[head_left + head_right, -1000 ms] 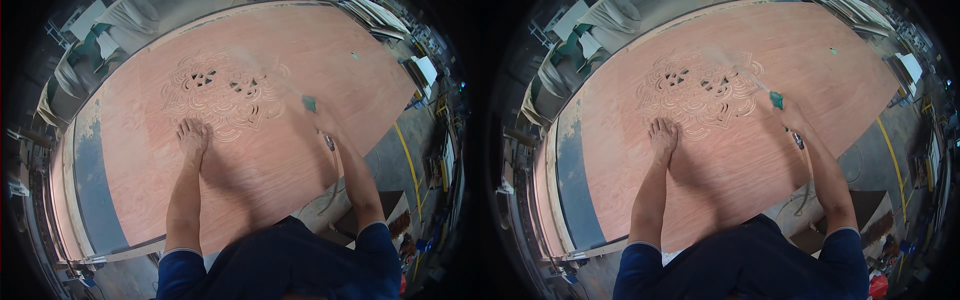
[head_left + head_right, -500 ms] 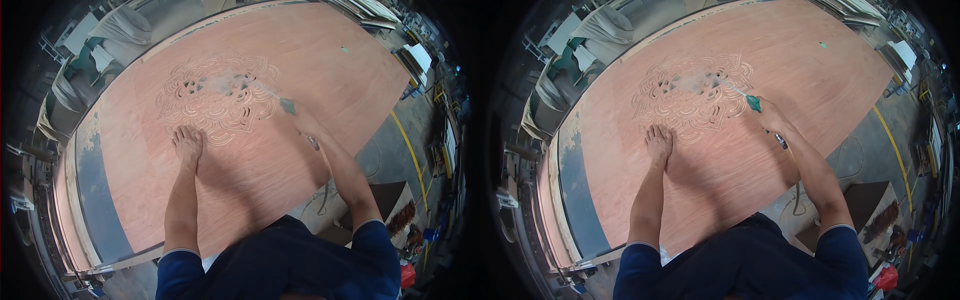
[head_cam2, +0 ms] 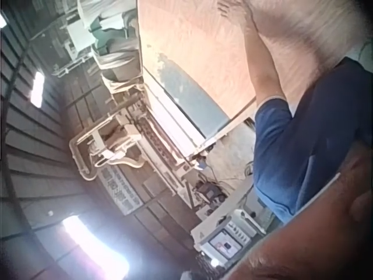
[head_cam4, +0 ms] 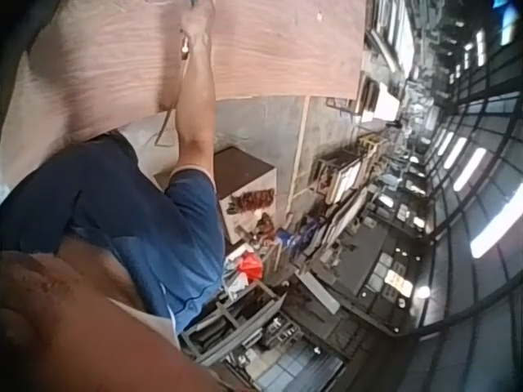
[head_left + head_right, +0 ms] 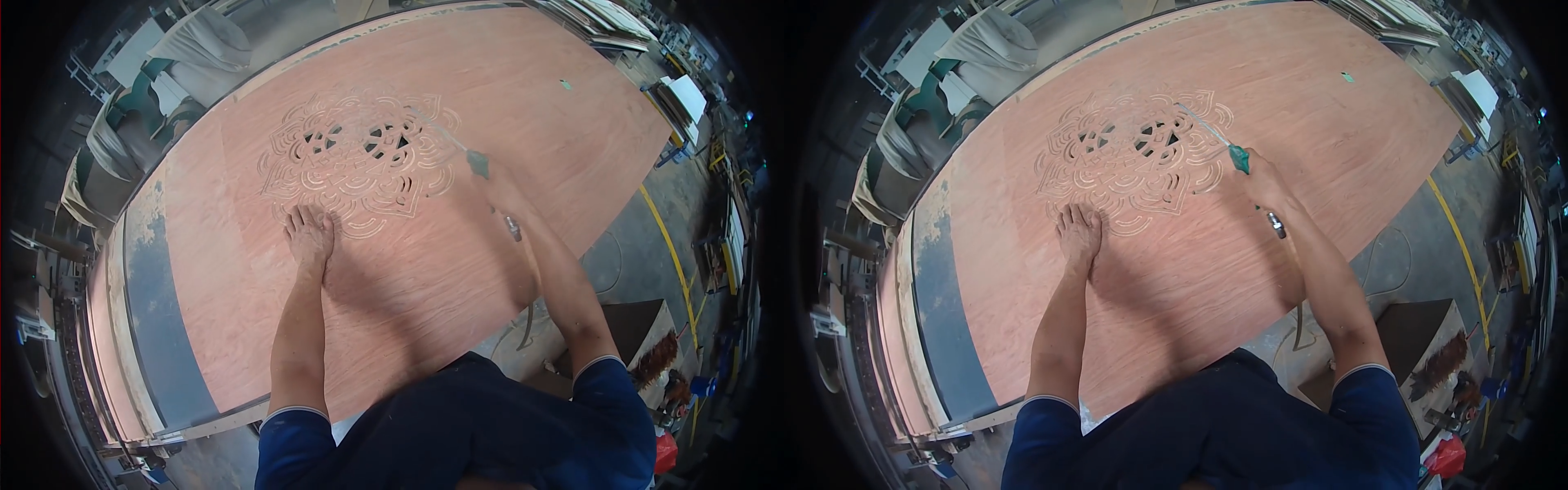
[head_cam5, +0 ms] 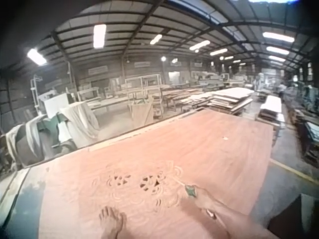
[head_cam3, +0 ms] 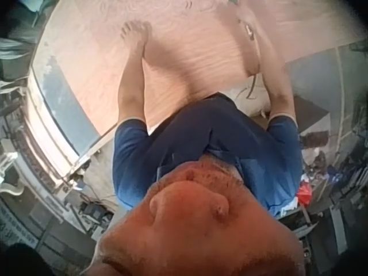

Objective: Cleaning debris and waste material from a laser-cut decorative wooden panel using an air gun.

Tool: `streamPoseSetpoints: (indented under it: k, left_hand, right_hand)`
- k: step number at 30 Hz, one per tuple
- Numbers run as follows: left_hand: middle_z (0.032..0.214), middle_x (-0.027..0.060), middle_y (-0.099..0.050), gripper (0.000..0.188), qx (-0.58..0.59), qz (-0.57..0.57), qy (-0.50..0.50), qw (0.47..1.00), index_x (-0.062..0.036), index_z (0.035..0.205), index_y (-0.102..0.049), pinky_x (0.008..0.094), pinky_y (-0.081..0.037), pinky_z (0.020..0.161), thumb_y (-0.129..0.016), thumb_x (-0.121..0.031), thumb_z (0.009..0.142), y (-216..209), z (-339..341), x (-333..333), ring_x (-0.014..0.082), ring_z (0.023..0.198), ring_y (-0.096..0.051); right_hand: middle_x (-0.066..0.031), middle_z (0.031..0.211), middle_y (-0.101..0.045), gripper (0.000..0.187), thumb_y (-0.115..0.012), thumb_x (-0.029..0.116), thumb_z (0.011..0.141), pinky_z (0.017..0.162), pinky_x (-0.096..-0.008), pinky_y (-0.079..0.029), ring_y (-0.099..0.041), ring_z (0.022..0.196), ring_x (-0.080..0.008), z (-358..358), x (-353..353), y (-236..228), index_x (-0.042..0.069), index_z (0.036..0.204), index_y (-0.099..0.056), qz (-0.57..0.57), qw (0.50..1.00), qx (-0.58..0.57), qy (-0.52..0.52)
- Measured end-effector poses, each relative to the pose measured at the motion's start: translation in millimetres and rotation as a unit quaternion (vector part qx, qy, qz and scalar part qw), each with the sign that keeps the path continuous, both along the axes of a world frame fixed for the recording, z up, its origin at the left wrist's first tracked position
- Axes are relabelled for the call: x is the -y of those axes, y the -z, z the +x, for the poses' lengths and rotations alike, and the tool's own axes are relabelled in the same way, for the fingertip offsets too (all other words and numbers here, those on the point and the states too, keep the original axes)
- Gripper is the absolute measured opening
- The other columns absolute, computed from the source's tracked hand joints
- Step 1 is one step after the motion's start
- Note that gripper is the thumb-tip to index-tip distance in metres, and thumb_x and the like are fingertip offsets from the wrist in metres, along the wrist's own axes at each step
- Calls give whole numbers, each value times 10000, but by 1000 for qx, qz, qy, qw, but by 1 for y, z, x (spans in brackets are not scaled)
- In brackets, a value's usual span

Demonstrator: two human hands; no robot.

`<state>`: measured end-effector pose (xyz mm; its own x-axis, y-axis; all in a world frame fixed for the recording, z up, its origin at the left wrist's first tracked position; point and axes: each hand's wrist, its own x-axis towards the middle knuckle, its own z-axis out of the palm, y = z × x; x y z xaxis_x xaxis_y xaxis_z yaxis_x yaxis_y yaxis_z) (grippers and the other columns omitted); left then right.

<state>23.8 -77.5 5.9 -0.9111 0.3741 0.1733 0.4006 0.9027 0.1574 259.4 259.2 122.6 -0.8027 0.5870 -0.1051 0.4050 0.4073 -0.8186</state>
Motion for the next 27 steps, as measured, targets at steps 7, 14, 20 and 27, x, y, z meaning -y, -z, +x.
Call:
streamPoseSetpoints:
  k: [7, 14, 20, 27]
  left_hand:
    - [1572, 204, -426, 704, -24, 2, 20, 1000, -18, 1519, -442, 572, -292, 1197, -523, -489, 1001, 5, -6, 1, 414, 1478, -343]
    - [1579, 196, -439, 658, -45, 18, 40, 998, -38, 1530, -442, 532, -298, 1208, -518, -439, 1013, 6, -5, -1, 410, 1474, -368]
    - [1579, 178, -451, 618, -69, 35, 31, 997, -59, 1508, -486, 522, -305, 1207, -517, -435, 1018, 6, -1, 2, 390, 1490, -364]
    - [1583, 163, -457, 599, -41, 36, 64, 996, -79, 1466, -542, 578, -240, 1219, -559, -451, 997, -4, 28, -47, 423, 1498, -330]
  right_hand:
    - [-50, 952, -619, 352, -580, 91, 984, 515, -301, -502, -579, 657, -108, 115, 2, -24, 21, 1329, -600, -67, 998, -1, -8]
    - [-57, 980, -612, 421, -632, 79, 963, 674, -311, -542, -615, 792, -141, 172, 24, 0, 23, 1374, -560, -43, 998, -6, -47]
    - [-132, 1159, -668, 447, -627, 79, 974, 986, -334, -488, -627, 1094, -191, 172, 37, -9, 29, 1412, -548, 1, 1000, 16, -12]
    - [-186, 941, -668, 441, -646, 119, 970, 828, -401, -533, -689, 876, -272, 191, 36, -9, 38, 1386, -526, 8, 1000, 0, 1]
